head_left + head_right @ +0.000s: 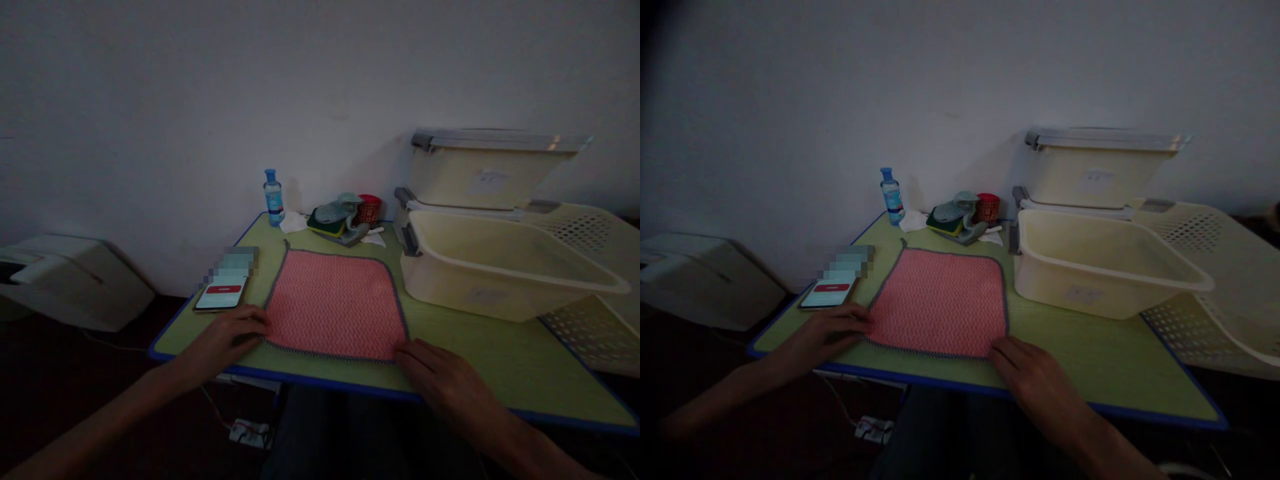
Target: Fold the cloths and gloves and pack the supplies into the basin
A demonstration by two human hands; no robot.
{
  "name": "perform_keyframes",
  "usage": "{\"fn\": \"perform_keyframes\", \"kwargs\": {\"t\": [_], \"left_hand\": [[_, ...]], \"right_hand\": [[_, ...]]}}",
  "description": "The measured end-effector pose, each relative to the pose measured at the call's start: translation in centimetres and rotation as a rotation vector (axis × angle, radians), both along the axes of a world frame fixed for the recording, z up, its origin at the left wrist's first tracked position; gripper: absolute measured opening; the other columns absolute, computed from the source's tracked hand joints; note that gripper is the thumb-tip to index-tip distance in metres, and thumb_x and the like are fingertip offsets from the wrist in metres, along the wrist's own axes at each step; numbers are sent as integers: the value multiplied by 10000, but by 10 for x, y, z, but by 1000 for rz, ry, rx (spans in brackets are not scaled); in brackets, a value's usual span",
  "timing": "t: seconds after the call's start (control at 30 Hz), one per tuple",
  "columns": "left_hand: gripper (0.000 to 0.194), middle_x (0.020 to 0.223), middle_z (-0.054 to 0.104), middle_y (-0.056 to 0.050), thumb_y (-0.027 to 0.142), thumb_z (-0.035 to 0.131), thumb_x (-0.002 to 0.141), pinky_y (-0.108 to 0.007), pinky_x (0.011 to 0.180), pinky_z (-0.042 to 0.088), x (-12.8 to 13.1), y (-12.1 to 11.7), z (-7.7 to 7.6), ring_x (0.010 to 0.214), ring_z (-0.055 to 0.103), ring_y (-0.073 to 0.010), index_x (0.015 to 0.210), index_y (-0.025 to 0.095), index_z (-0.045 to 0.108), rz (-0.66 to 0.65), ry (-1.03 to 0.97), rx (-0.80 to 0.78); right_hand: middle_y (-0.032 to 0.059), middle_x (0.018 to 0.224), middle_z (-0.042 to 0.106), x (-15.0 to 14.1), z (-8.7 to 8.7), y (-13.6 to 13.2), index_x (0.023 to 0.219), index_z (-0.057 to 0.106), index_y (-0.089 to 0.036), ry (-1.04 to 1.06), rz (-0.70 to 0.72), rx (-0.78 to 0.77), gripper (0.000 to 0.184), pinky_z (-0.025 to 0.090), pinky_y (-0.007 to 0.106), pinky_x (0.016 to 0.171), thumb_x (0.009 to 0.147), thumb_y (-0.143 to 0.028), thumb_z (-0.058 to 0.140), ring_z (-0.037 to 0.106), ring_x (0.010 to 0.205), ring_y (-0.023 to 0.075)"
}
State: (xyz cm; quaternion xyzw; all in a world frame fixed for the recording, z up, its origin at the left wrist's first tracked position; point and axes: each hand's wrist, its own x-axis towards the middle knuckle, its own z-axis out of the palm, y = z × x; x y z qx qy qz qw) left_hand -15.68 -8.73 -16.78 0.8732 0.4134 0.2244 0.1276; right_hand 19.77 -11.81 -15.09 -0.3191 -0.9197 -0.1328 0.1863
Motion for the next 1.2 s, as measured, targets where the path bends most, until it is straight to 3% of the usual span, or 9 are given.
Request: {"fn": "perform_keyframes", "kwargs": {"t": [0.27, 0.47, 0.67, 0.87, 0.97, 1.07, 1.2], "left_hand": [[213, 898, 605, -29, 141, 453, 855, -215, 751, 457, -2, -10, 6, 845, 565, -116, 867, 206, 656, -76, -6, 5], [217, 922, 592, -12, 125, 458, 851, -197, 743, 447, -5, -24, 5, 835, 562, -99, 893, 231, 643, -88, -7, -189], [186, 805, 612, -9, 185, 474, 843, -206, 687, 458, -1, -23, 24, 753, 570, -104, 817, 219, 655, -41, -57, -300], [147, 720, 611, -5, 258, 518, 796, -220, 655, 448, 6, 7, 46, 689, 557, -110, 733, 189, 632, 48, -190, -203], [164, 650, 592, 8, 303, 528, 762, -221, 605, 435, 12, 29, 50, 632, 543, -112, 697, 173, 605, 157, -228, -268], [184, 624, 585, 13, 319, 492, 742, -228, 573, 442, 21, 54, 47, 594, 544, -119, 701, 160, 575, 217, -280, -421], [171, 741, 623, -24, 242, 441, 739, -248, 621, 454, 37, 88, 33, 688, 580, -149, 751, 137, 575, 270, -171, -386]], "right_hand": [[67, 768, 681, 3, -1, -12, 851, 636, -147, 105, 16, 33, 359, 530, 282, 643, 896, -100, 282, 621, 695, 153], [67, 819, 681, 13, -4, -29, 943, 626, -163, 162, 55, -84, 314, 516, 263, 680, 903, -121, 317, 620, 744, 141], [38, 716, 654, 12, 16, -28, 891, 598, -192, 231, 56, -166, 251, 506, 210, 569, 884, -130, 355, 597, 634, 128], [26, 731, 636, 7, 31, 2, 896, 561, -205, 364, -14, -86, 137, 494, 255, 610, 832, -117, 478, 597, 676, 148], [31, 705, 616, 3, 32, 23, 856, 554, -190, 366, -120, -66, 106, 478, 249, 587, 854, -156, 454, 593, 654, 149], [56, 747, 634, -5, 30, 46, 896, 545, -163, 276, -294, -141, 152, 464, 258, 568, 876, -169, 394, 607, 636, 161], [110, 836, 655, -20, 24, 74, 959, 512, -122, -7, -545, -301, 192, 430, 277, 578, 856, -82, 354, 634, 688, 205]]}}
